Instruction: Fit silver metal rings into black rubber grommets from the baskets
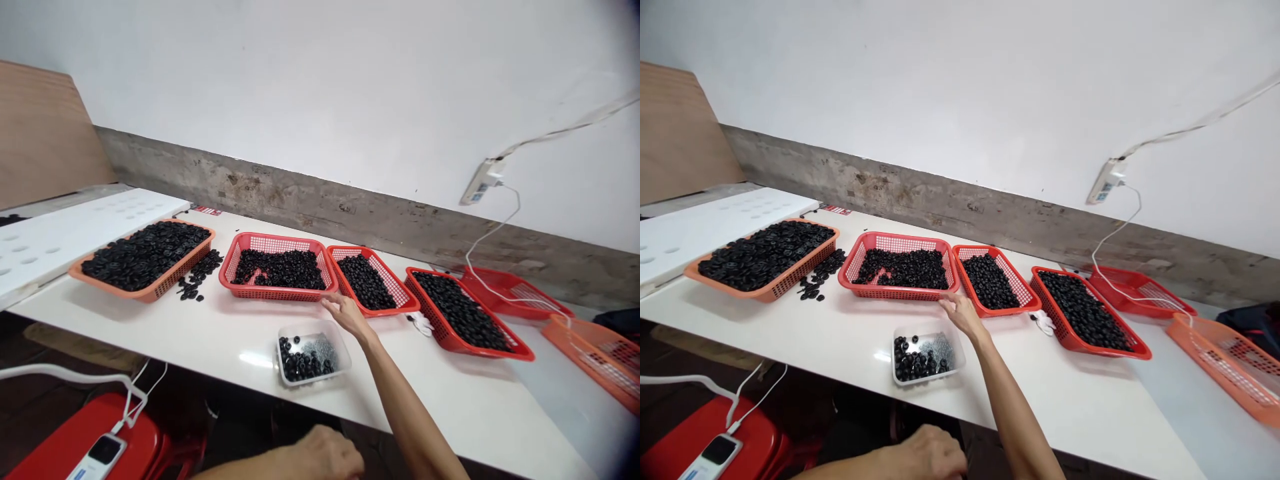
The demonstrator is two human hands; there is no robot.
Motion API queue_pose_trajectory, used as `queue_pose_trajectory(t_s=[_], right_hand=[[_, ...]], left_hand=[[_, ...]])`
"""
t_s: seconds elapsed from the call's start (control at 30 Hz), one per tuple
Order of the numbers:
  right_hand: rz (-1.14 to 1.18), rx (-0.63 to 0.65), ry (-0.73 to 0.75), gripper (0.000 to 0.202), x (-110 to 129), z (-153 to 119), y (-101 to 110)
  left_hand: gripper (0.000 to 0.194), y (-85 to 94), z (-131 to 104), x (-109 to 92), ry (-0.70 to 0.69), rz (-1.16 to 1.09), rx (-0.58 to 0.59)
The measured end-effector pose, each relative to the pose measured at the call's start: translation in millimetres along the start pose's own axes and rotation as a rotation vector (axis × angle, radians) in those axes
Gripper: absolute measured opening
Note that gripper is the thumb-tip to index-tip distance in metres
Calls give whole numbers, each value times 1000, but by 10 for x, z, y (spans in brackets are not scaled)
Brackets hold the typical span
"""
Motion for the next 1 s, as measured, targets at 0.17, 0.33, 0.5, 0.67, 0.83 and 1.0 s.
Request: queue_pose_trajectory(t_s=[0.17, 0.33, 0.5, 0.67, 0.83, 1.0], right_hand=[[153, -85, -97, 54, -233, -504, 44], [338, -186, -208, 70, -485, -1057, -197], [449, -193, -258, 73, -487, -1277, -496], [570, -48, -234, 70, -416, -1259, -685], [641, -22, -181, 66, -496, -1208, -691], [707, -213, -200, 57, -692, -1246, -575]], left_hand=[[24, 279, -381, 552, 131, 250, -351], [20, 620, -731, 715, 405, 369, -674], [40, 784, -584, 834, 519, 378, -666], [46, 969, -577, 1008, 602, 300, -649], [37, 1102, -592, 1177, 649, 179, -669], [26, 1363, -471, 1197, 607, 309, -775]])
Point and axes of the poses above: each hand's wrist, its own z-axis towards the middle knuckle, its own y-axis out of the back of the hand, x = y × z, the point moved 4 cm from there along z, towards the middle knuckle, and after that the axes turned 14 degrees about z, right-handed, at the moved point
